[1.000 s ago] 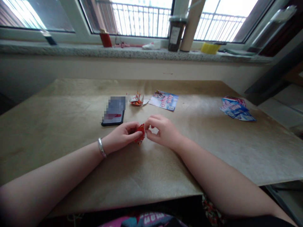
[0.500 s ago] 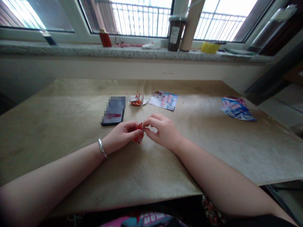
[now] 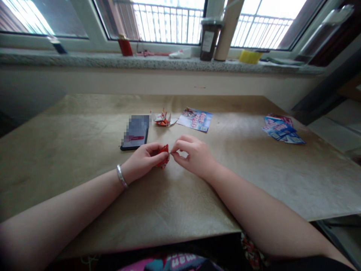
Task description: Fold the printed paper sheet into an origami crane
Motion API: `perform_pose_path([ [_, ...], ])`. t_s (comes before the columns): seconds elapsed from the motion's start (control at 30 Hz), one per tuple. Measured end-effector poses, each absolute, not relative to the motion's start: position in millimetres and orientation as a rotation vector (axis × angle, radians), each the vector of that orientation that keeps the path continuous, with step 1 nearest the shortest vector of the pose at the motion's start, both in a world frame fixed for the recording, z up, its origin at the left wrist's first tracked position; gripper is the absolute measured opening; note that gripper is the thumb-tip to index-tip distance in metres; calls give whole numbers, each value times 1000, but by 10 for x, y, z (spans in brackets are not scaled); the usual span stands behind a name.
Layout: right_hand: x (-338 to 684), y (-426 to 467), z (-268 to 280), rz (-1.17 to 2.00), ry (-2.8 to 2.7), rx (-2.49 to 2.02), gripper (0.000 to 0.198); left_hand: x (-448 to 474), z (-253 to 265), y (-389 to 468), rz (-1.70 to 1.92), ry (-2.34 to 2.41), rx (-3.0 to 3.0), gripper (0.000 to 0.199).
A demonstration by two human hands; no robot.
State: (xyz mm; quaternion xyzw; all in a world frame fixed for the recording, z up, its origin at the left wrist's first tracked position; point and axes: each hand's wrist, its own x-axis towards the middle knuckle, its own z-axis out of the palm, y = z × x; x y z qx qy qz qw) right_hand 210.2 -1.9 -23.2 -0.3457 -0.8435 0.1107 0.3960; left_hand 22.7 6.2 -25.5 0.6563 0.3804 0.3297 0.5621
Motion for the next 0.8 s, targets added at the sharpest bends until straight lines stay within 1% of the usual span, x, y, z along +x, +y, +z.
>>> perform_pose_path([
  [0.4,2094,-24,-271,229,-2135,-894,7,221,-290,86,751,894,1531,28],
  [0.8,2083,-21,-262,260,-2096,-917,8,235,-243,65,788,966,1513,26],
])
